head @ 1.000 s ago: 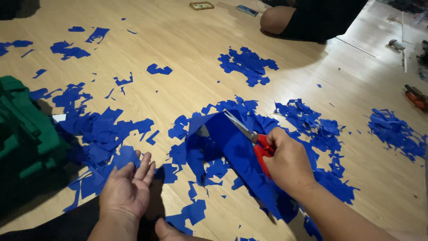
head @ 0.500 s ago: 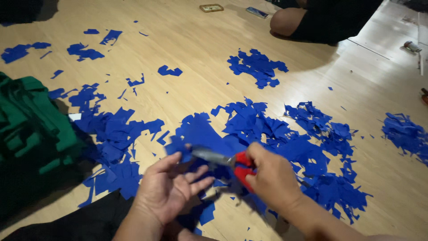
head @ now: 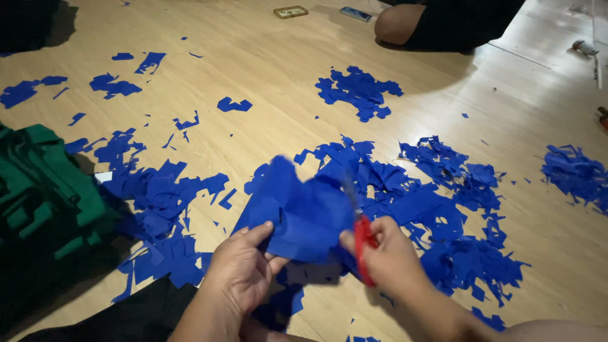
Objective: The person sits on the floor and uses red scissors to cut a large sheet of blue paper into small, irregular pieces. The cut pieces accumulate on the floor around the person as they continue cutting.
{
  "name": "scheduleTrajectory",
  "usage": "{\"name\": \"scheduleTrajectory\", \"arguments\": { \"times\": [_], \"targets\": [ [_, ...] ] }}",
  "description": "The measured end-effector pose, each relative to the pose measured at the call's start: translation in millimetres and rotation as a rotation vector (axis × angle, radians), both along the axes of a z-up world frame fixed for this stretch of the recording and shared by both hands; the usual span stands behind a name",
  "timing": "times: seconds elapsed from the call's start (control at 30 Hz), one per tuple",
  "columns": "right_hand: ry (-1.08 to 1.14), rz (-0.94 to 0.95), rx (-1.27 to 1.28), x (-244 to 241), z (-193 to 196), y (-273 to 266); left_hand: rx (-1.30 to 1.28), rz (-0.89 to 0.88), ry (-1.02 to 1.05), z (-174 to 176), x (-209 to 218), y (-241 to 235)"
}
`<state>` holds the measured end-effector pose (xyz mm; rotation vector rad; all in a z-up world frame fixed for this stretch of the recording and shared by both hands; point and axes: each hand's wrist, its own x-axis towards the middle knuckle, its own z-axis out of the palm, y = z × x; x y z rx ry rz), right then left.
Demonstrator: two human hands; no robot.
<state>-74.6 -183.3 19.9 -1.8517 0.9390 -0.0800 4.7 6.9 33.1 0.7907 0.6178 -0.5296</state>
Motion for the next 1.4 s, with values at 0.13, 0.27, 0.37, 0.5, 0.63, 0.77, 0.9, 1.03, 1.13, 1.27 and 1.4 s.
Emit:
{"name": "scheduleTrajectory", "arguments": {
  "times": [0.13,0.27,0.37,0.5,0.63,0.77,0.9,1.03,1.13,1.27,1.4],
  "targets": [
    [-0.006,-0.115,0.306,-0.7,21.0,-10.1,-0.093,-0.08,-0.141,-5.7,-2.1,3.2],
    [-0.04,-0.279,0.602,0.8,6.7,-16.4,-0.315,-0.111,-0.105,-2.3,-1.3,-0.5],
    [-0.136,-0.288,0.903,1.2,-8.1,-13.4,-0.427,-0.2,-0.105,-9.1,-0.8,-1.5],
    [-0.396,-0.037,1.126,4.9,-37.5,-22.4,-0.436,-0.179,-0.024,-0.5,-2.3,0.7],
    [-0.345,0.18,1.206,12.5,4.2,10.9,-0.299,-0.141,-0.094,2.6,-1.9,-16.2],
    [-0.224,-0.13,0.985,13.1,35.1,43.2,-0.201,-0.014,-0.076,9.5,2.1,-24.5],
    [-0.072,-0.118,1.065,-2.5,2.1,25.8,-0.294,0.079,-0.114,23.3,7.9,-24.0],
    [-0.226,-0.131,1.206,5.6,50.9,37.4,-0.331,0.031,-0.108,30.5,8.0,-27.8],
    [-0.443,-0.276,1.145,19.3,70.0,30.6,-0.281,0.092,-0.072,29.2,7.8,-28.2],
    [-0.399,-0.571,0.894,25.6,71.6,9.7,0.165,0.004,-0.211,14.7,2.9,-20.4],
    [-0.437,-0.536,0.588,18.3,50.6,-4.5,0.325,0.031,-0.223,-21.1,1.6,-15.3]
  ]
}}
